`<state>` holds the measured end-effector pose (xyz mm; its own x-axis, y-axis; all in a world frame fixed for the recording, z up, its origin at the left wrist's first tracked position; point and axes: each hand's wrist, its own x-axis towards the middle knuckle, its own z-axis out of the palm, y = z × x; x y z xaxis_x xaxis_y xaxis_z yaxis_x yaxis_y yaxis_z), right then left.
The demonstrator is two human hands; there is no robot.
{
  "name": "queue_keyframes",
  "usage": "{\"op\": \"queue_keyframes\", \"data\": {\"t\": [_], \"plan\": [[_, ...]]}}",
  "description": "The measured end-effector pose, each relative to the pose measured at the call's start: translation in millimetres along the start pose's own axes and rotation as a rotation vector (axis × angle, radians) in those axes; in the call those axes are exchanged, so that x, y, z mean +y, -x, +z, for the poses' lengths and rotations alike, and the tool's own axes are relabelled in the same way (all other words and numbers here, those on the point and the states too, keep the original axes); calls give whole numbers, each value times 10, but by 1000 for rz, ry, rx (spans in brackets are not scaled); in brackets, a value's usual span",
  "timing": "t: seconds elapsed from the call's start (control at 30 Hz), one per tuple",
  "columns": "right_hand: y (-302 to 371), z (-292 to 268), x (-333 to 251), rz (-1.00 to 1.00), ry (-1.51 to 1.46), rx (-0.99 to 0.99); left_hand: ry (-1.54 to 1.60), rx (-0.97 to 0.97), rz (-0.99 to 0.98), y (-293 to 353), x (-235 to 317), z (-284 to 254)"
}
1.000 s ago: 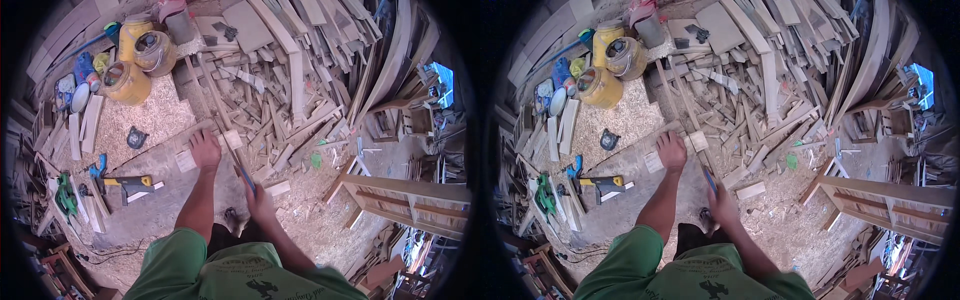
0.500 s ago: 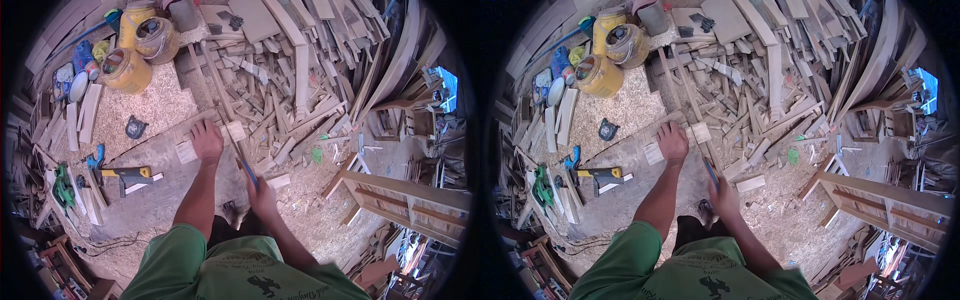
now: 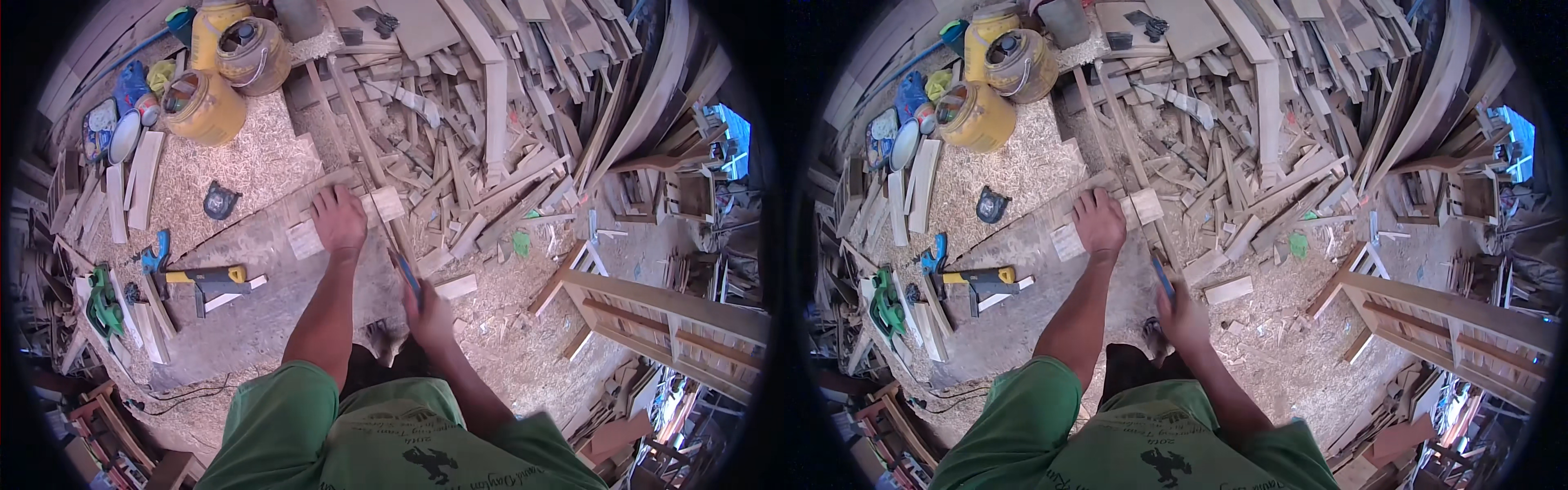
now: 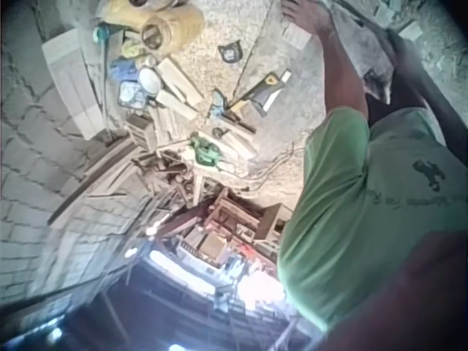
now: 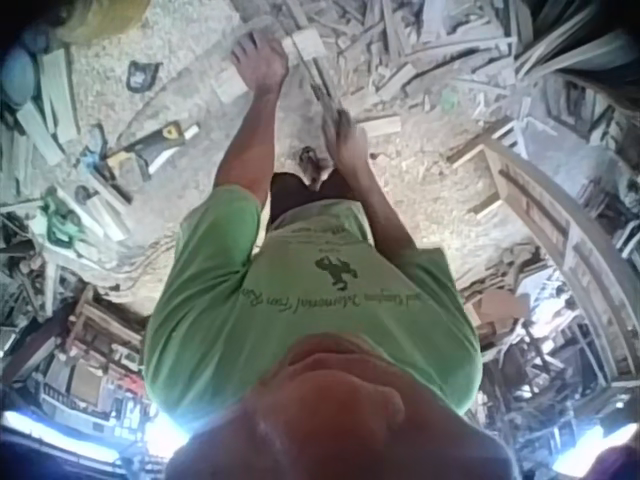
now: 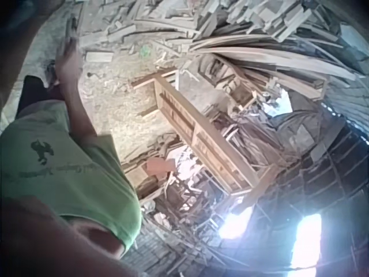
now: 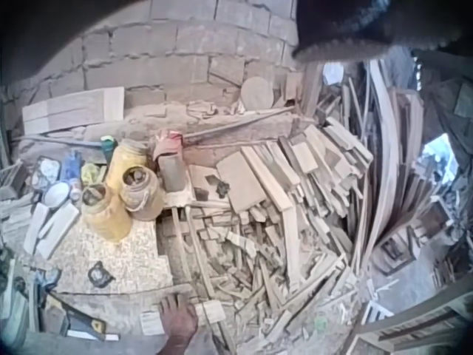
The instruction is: The person assembles a wooden frame by hand, using a hammer to drive nails into pre-aligned pieces. They repeatedly position the wood, hammer the nails, and adjust the frame on a cluttered workbench.
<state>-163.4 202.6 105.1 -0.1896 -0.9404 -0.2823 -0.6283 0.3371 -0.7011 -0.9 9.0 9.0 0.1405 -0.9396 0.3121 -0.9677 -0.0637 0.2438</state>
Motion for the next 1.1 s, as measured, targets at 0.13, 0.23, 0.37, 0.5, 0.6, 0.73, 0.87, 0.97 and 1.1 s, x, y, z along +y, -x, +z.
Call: {"op": "queue_keyframes", "data": {"t": [0.13,0.23,0.37,0.5,0.6,0.73,0.87,0.97,1.1], "plan": [[-179,-1,-242,1,38,-17,-9,68,22,-45,-62,40],[469,-452,-118,124,-19,-68,-6,49,10,70,-24,81],[1424,-1084,210,285,44,-99,16,-49,-14,73,-104,237],[1629,-1192,281,127,9,3,31,-167,-28,32,-129,96],[1465,-1191,305,-37,-27,40,143,-149,-56,21,-172,-50],[1121,-1275,363,-166,57,-11,219,-6,17,457,-422,-251],[622,-1044,224,-380,176,-41,138,-268,53,1183,-675,-751],[198,-655,47,-553,255,-89,68,-352,-84,1824,-917,-1157],[-125,-233,-477,-899,397,-108,-47,-419,-69,2583,-1465,-1496]]}}
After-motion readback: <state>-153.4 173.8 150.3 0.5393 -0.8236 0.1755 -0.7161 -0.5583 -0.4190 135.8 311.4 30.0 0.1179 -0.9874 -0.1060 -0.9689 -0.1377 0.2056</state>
